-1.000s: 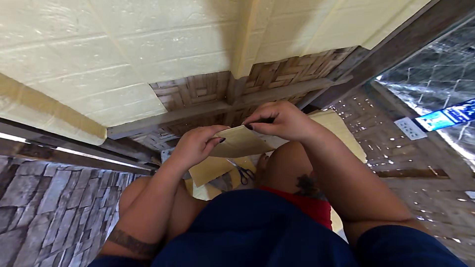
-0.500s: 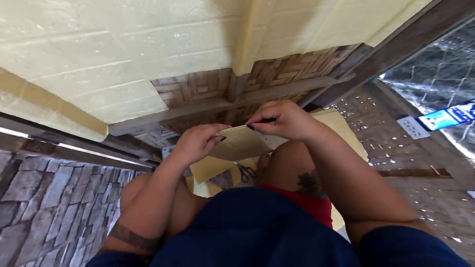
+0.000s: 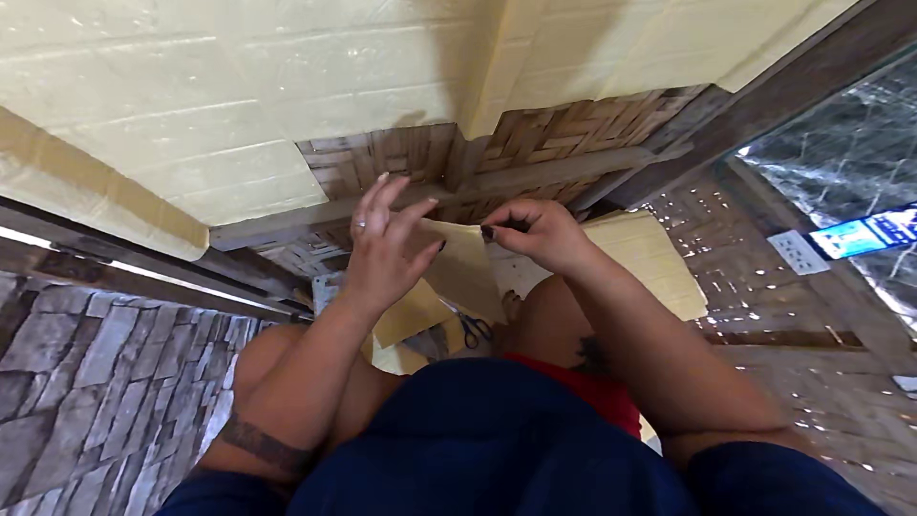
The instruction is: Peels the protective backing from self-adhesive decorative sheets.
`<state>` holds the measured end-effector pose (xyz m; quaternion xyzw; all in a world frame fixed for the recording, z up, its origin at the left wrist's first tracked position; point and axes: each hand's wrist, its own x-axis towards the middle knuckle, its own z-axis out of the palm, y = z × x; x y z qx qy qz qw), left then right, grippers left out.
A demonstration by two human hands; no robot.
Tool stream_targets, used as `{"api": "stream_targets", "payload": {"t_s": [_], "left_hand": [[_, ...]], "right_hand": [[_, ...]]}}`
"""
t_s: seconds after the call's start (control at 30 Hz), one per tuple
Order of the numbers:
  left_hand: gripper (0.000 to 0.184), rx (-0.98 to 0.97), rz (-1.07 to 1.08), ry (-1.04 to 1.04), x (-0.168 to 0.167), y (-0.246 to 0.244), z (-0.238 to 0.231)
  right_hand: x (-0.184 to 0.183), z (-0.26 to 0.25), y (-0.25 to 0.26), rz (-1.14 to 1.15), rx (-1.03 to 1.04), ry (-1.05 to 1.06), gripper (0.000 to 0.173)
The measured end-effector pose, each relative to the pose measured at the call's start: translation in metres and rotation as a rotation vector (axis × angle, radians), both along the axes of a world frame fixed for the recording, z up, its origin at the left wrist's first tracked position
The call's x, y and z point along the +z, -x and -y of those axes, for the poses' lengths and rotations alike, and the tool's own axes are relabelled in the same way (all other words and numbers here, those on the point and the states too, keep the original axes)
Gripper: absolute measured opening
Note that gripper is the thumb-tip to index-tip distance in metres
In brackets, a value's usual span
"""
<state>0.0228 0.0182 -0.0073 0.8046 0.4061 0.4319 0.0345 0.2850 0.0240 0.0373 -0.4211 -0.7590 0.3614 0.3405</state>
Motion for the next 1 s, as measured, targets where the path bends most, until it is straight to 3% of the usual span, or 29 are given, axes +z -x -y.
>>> {"api": "stream_targets", "payload": {"t_s": [0.1, 0.2, 0.27, 0.43, 1.0], "left_hand": [[0.02, -0.073, 0.125, 0.004, -0.003, -0.011, 0.012], [0.023, -0.21, 0.225, 0.335, -0.006, -0.021, 0.018], [0.021, -0.248, 0.29, 0.443, -0.008, -0.024, 0.018], [0.012, -0.296, 0.311, 0.522, -0.005, -0.023, 0.016], [0.012, -0.279, 0.185, 0.599, -0.007, -0.023, 0.017]], "right_hand": [[-0.009, 0.005, 0.007, -0.097, -0.105, 0.102, 0.011], [-0.015, 0.013, 0.016, -0.133, -0.126, 0.147, 0.012], [-0.019, 0.018, 0.02, -0.153, -0.087, 0.145, 0.011], [-0.022, 0.024, 0.024, -0.097, -0.057, 0.083, 0.012], [-0.025, 0.025, 0.018, 0.196, 0.01, -0.255, 0.013]]}}
